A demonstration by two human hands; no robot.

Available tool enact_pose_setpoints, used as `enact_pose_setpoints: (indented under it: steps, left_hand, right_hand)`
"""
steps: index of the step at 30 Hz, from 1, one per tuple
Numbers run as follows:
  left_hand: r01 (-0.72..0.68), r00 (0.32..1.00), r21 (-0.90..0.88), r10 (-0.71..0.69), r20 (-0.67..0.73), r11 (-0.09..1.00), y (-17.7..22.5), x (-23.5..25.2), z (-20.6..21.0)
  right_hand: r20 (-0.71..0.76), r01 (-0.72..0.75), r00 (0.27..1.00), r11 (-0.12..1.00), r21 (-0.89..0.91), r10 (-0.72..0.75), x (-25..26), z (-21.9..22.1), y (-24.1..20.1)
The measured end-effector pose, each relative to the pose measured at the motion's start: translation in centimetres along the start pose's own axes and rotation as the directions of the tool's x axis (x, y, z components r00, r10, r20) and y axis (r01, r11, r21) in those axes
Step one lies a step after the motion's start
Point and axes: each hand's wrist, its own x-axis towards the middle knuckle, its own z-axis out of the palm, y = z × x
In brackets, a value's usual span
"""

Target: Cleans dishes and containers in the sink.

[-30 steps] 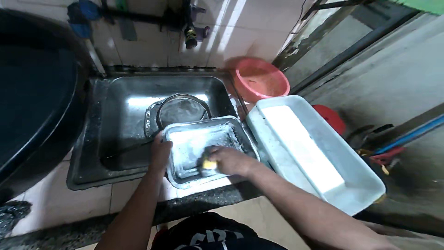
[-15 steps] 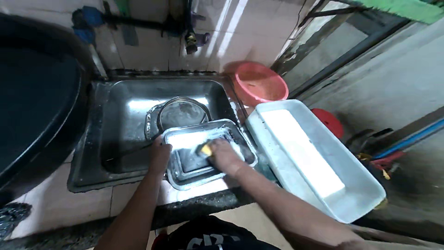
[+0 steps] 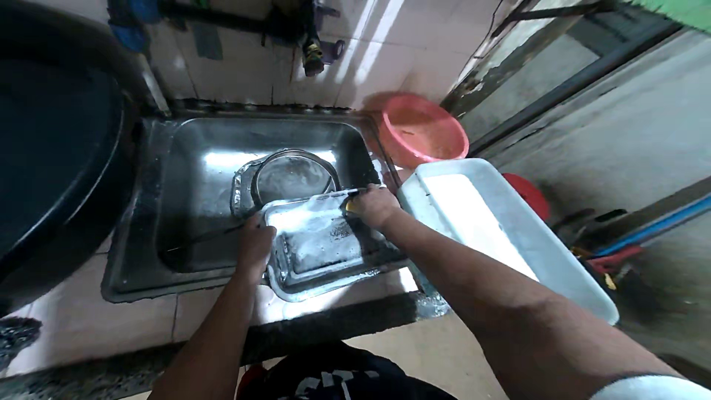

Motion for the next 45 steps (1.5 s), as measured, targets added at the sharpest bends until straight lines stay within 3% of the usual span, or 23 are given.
enact_pose_setpoints:
  steps: [9, 11, 13, 15, 17, 19, 22, 25, 29, 30, 32, 34, 36, 39, 42, 45]
  left_hand:
    - [0.015, 0.999, 0.075, -0.012, -0.042, 0.997, 0.9, -0.9, -0.1]
    - [-0.01, 0.999, 0.195, 0.018, -0.039, 0.981, 0.9, -0.6, -0.1]
    - [-0.191, 0.979, 0.421, 0.201, 0.02, 0.887, 0.6, 0.2, -0.5]
    - [-0.438, 0.896, 0.645, 0.36, 0.259, 0.626, 0.4, -0.6, -2.0]
    - [-0.674, 0.736, 0.659, 0.384, 0.558, 0.334, 0.5, -3.7, -4.1]
    - [-0.826, 0.564, 0.528, 0.31, 0.765, 0.198, 0.7, -6.5, -5.9]
    - [-0.883, 0.47, 0.461, 0.187, 0.863, 0.09, 0.8, -8.5, -6.7]
    - [-0.915, 0.404, 0.39, 0.197, 0.893, 0.105, 0.8, -9.9, -6.0]
    - [-0.894, 0.445, 0.43, 0.14, 0.885, 0.124, 2.3, -11.6, -4.7]
    - [-0.885, 0.464, 0.447, 0.181, 0.867, 0.129, 2.4, -11.6, -4.7]
    - [-0.822, 0.569, 0.541, 0.24, 0.786, 0.178, 3.5, -11.7, -4.6]
    - [-0.722, 0.692, 0.61, 0.312, 0.651, 0.328, 5.7, -12.0, -4.7]
    - [-0.631, 0.776, 0.534, 0.477, 0.413, 0.563, 7.8, -10.7, -4.6]
    - [-0.637, 0.758, 0.306, 0.648, 0.078, 0.707, 12.3, -7.9, -3.6]
    - [-0.616, 0.766, 0.303, 0.643, 0.014, 0.727, 17.0, -7.7, -1.5]
    - [-0.592, 0.794, 0.29, 0.606, 0.049, 0.752, 19.3, -8.4, 1.7]
  right_hand:
    - [0.125, 0.004, 0.992, 0.992, 0.124, -0.02, -8.1, 2.0, 0.9]
    - [0.103, 0.035, 0.993, 0.978, 0.203, -0.057, -8.4, 2.3, 1.6]
    - [0.014, 0.068, 0.997, 0.962, 0.263, -0.074, -7.4, 2.7, 2.0]
    - [-0.085, 0.104, 0.993, 0.936, 0.335, -0.08, -6.5, 3.0, 2.1]
    - [-0.155, 0.13, 0.986, 0.893, 0.431, -0.068, -5.9, 3.1, 2.1]
    - [-0.167, 0.099, 0.986, 0.828, 0.552, -0.007, -5.6, 3.1, 2.6]
    - [-0.166, 0.056, 0.98, 0.652, 0.757, 0.109, -5.1, 3.0, 3.7]
    - [-0.254, 0.143, 0.931, 0.382, 0.913, 0.261, -5.2, 2.5, 4.6]
    - [-0.17, 0.146, 0.919, 0.094, 0.985, 0.355, -7.7, -0.1, 5.5]
    - [-0.14, 0.133, 0.922, 0.045, 0.99, 0.36, -8.3, -0.6, 5.7]
    - [-0.095, 0.112, 0.927, -0.025, 0.993, 0.362, -8.9, -0.9, 6.1]
    - [-0.072, 0.107, 0.928, -0.074, 0.991, 0.366, -9.1, -0.8, 6.4]
    - [-0.066, 0.108, 0.929, -0.096, 0.99, 0.363, -9.1, -1.0, 6.4]
    - [-0.078, 0.112, 0.938, -0.083, 0.99, 0.339, -9.8, -3.3, 5.7]
    - [-0.276, 0.265, 0.906, 0.076, 0.961, 0.321, -11.2, -7.2, 3.3]
    - [-0.615, 0.552, 0.751, 0.285, 0.784, 0.239, -12.1, -9.4, -0.2]
